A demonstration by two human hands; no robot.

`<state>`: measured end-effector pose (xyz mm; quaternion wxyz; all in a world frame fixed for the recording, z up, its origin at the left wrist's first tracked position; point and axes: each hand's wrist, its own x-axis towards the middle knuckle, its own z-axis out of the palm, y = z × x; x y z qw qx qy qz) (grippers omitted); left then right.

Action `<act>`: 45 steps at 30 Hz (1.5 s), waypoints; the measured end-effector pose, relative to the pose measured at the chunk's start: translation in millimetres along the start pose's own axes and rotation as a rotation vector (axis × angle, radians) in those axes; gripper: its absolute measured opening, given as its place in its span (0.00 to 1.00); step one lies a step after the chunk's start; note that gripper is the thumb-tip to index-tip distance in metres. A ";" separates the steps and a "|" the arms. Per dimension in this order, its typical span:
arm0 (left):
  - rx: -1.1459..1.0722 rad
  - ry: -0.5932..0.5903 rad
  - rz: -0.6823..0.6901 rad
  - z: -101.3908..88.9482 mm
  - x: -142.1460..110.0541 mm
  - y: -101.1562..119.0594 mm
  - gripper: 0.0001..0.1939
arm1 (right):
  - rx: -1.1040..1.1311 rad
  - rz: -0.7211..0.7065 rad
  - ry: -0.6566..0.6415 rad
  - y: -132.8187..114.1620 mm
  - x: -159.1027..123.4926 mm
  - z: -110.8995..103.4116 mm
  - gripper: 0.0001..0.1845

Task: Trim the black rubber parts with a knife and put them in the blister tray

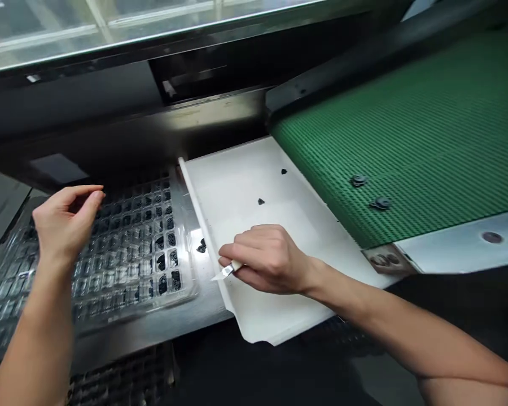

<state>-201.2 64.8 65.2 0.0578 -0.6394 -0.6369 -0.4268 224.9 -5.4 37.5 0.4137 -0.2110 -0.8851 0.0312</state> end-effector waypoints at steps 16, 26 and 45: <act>0.328 -1.112 0.760 254.5 -6.5 231.3 0.29 | -0.075 -0.162 0.251 1.5 2.2 -3.6 0.12; 0.417 -1.163 0.955 307.9 -1.8 255.1 0.18 | -0.124 -0.135 0.311 -4.6 3.6 -19.0 0.09; 0.209 -1.161 0.949 354.3 26.3 266.7 0.18 | -0.181 -0.062 0.325 -4.9 0.7 -14.5 0.09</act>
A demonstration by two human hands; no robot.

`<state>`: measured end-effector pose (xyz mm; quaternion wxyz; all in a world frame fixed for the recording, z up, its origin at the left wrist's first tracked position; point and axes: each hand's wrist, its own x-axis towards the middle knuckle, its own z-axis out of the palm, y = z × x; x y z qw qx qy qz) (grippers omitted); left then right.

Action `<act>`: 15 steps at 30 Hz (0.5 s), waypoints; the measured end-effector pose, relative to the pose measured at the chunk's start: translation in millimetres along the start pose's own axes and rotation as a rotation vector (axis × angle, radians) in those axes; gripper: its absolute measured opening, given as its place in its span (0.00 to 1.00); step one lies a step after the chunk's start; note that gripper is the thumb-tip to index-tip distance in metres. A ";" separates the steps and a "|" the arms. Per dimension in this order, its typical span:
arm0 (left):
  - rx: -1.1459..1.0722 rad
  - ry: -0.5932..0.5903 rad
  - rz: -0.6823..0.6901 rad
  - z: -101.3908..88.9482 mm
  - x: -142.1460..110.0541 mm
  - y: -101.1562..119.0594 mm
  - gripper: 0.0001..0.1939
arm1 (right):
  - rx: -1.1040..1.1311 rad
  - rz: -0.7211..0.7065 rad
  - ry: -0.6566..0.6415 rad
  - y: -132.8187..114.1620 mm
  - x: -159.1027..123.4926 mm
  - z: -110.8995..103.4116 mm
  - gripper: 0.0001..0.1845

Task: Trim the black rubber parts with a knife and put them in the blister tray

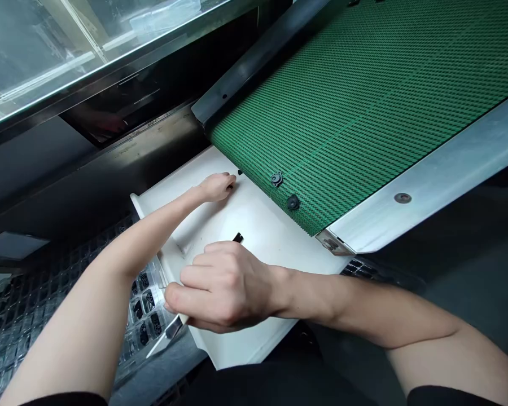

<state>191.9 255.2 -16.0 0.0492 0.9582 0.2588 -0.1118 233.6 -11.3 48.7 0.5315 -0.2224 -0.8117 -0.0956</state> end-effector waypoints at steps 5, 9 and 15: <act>0.026 0.153 -0.104 8.3 38.0 -10.0 0.21 | 0.001 0.004 -0.021 2.3 -0.7 0.7 0.10; 0.024 0.197 -0.113 17.4 53.8 -6.9 0.24 | -0.008 0.005 0.003 -0.2 -0.3 0.8 0.09; 0.059 0.172 -0.093 28.2 56.1 -1.0 0.22 | -0.004 -0.014 0.008 0.4 -2.1 3.1 0.10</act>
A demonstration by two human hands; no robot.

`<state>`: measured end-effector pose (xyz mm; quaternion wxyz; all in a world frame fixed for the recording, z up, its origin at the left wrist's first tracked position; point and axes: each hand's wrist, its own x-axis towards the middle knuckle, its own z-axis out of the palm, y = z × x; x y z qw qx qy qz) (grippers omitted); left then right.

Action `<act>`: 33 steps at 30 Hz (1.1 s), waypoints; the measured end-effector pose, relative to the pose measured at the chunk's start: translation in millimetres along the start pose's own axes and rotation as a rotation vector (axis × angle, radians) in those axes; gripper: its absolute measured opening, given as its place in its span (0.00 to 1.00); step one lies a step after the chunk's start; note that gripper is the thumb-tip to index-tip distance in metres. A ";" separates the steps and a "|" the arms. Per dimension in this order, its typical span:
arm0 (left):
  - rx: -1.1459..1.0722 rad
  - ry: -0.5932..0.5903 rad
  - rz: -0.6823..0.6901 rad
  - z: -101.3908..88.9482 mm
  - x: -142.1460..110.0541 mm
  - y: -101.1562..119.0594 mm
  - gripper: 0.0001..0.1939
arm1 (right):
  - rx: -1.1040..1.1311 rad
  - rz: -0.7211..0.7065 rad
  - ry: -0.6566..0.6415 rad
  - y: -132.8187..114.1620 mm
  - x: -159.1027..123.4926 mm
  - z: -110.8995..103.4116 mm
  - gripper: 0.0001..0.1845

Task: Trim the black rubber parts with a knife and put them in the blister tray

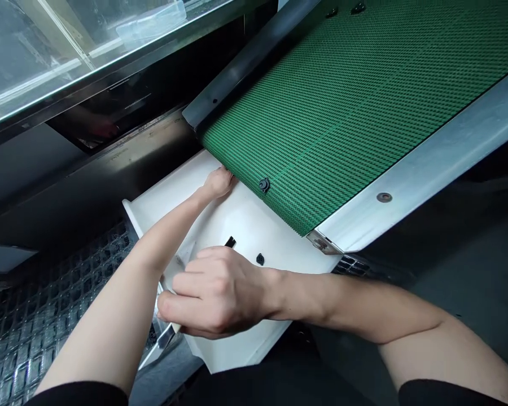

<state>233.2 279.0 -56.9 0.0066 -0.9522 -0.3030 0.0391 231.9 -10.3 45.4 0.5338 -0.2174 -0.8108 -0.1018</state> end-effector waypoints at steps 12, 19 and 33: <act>0.092 -0.112 -0.071 -14.3 -34.2 -9.8 0.17 | 0.023 -0.057 -0.007 11.2 -6.1 8.5 0.14; 0.092 -0.176 -0.096 -18.7 -60.7 -15.8 0.13 | 0.044 -0.048 -0.050 13.5 -9.7 10.2 0.11; -0.064 -0.257 0.077 -30.7 -92.5 -32.0 0.08 | 0.037 -0.100 0.019 14.3 -9.9 16.9 0.13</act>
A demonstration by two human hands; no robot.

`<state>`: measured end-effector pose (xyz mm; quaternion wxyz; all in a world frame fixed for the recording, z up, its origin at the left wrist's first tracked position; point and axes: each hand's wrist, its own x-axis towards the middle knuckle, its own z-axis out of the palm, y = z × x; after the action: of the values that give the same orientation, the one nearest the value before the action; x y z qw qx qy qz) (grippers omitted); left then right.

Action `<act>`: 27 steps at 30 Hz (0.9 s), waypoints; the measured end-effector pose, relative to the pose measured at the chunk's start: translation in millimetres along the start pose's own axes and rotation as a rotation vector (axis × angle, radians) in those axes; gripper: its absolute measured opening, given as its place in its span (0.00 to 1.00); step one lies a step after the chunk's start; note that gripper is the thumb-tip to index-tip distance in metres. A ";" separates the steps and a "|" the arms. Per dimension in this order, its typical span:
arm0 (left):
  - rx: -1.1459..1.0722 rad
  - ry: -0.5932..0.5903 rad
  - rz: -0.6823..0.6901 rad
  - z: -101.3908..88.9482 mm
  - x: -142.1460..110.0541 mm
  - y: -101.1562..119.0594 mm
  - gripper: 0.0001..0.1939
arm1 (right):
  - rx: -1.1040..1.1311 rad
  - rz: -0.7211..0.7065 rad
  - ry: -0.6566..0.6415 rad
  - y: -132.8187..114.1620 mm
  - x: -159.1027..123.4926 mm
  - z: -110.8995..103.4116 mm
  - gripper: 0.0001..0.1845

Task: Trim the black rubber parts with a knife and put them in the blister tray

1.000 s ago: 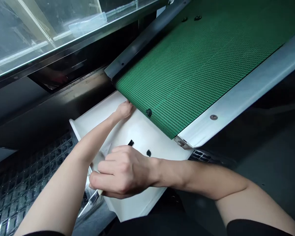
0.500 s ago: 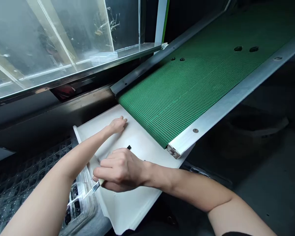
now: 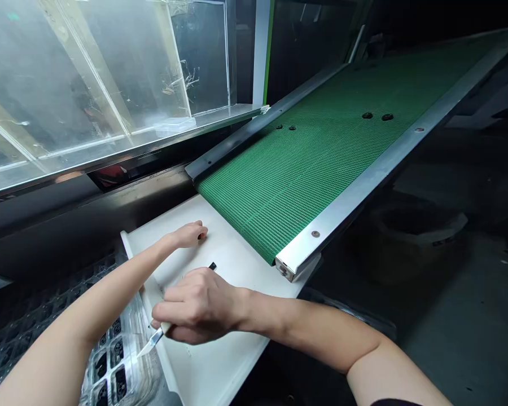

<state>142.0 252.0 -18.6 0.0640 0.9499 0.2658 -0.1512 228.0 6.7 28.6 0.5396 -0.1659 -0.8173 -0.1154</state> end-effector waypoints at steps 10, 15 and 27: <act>0.150 0.050 0.056 14.1 -0.7 6.7 0.07 | -0.017 -0.021 -0.020 4.1 -4.0 3.8 0.12; 0.187 0.095 0.078 8.6 -6.3 9.5 0.09 | -0.170 0.024 -0.209 2.3 -2.7 -3.6 0.08; 0.062 0.086 0.044 18.2 -1.0 -1.6 0.12 | -0.777 0.234 -0.276 -55.0 -6.2 -149.5 0.10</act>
<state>135.7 249.2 -35.6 0.0264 0.9628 0.2424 -0.1168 334.6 -99.7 80.8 0.3321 -0.4625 -0.7531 -0.3294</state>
